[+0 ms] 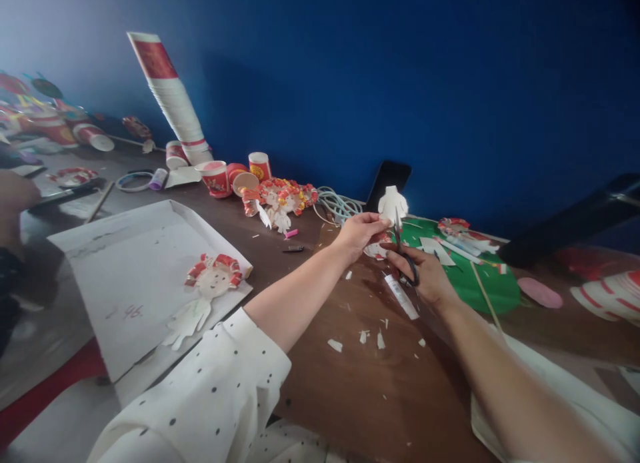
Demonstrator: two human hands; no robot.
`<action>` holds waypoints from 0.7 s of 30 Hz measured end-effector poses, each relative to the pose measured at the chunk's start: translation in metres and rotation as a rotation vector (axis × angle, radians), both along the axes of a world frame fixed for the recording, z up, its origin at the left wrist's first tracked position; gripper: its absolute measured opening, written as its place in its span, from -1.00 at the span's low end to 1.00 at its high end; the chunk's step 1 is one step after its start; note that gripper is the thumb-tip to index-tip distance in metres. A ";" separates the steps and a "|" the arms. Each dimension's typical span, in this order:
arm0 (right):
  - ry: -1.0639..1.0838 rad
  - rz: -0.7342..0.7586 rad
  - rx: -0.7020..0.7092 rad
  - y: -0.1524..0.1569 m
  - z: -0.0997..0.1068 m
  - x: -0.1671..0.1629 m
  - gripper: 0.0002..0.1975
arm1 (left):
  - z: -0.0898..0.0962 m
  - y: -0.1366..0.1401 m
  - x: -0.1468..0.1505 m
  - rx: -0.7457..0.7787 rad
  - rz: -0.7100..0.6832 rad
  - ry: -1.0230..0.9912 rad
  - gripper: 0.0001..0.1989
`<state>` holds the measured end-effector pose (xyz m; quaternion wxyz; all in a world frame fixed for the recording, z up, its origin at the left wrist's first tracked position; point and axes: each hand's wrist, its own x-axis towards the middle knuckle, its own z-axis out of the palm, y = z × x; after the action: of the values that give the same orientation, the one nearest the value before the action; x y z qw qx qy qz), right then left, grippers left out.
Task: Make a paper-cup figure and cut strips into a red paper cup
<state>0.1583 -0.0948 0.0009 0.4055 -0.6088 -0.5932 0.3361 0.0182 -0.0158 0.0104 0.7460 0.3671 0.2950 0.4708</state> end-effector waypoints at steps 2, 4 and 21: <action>-0.018 0.025 -0.017 0.001 -0.004 0.001 -0.51 | 0.001 0.002 -0.002 0.003 0.027 -0.027 -0.86; -0.042 0.050 -0.038 0.003 -0.007 0.003 -0.50 | 0.002 0.004 -0.005 -0.006 0.057 -0.068 -0.84; 0.001 -0.005 -0.026 0.005 -0.010 0.000 -0.46 | -0.001 0.009 -0.010 -0.120 0.115 -0.217 -0.82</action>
<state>0.1583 -0.0902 -0.0089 0.3989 -0.6152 -0.5870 0.3432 0.0086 -0.0069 0.0095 0.7660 0.2512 0.2605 0.5312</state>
